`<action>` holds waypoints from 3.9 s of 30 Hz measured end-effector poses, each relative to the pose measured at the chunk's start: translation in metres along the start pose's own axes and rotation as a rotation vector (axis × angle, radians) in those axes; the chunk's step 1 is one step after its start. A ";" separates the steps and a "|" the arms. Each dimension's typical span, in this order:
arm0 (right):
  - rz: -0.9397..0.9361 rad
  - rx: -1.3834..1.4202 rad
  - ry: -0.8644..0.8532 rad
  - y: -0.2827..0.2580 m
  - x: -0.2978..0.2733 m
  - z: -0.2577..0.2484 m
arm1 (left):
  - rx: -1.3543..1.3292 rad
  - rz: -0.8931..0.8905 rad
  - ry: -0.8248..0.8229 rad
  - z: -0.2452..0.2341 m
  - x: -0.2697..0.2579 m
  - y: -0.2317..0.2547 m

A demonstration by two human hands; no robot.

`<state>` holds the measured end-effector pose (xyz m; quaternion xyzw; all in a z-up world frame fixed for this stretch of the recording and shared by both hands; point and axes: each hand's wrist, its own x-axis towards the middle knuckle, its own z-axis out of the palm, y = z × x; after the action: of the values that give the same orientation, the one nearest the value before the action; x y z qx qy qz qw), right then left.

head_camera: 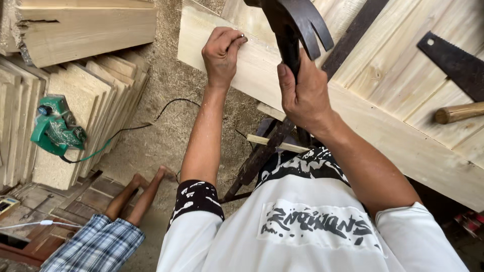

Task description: The person hammers nails into a wooden plank using a hammer. They repeatedly pick up nails, position them on the wood, and strike them with the hammer to secure the plank to a larger wooden structure.

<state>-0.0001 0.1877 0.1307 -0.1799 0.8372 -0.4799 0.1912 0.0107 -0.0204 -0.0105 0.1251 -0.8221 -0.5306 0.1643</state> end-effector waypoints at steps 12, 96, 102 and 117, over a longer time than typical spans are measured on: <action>-0.055 0.068 0.070 -0.007 -0.001 -0.013 | 0.013 -0.085 0.002 -0.004 -0.010 0.003; 0.362 -0.060 -0.122 0.051 -0.091 -0.067 | -0.223 -0.413 -0.001 0.020 -0.032 0.039; 0.331 -0.045 -0.125 0.041 -0.078 -0.066 | 0.010 -0.154 -0.051 0.025 -0.032 0.025; -0.056 0.079 -0.010 0.008 -0.032 -0.026 | 0.093 -0.039 0.006 0.030 -0.031 0.024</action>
<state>0.0139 0.2260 0.1403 -0.1980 0.8114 -0.5166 0.1887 0.0263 0.0257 -0.0043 0.1504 -0.8427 -0.4946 0.1504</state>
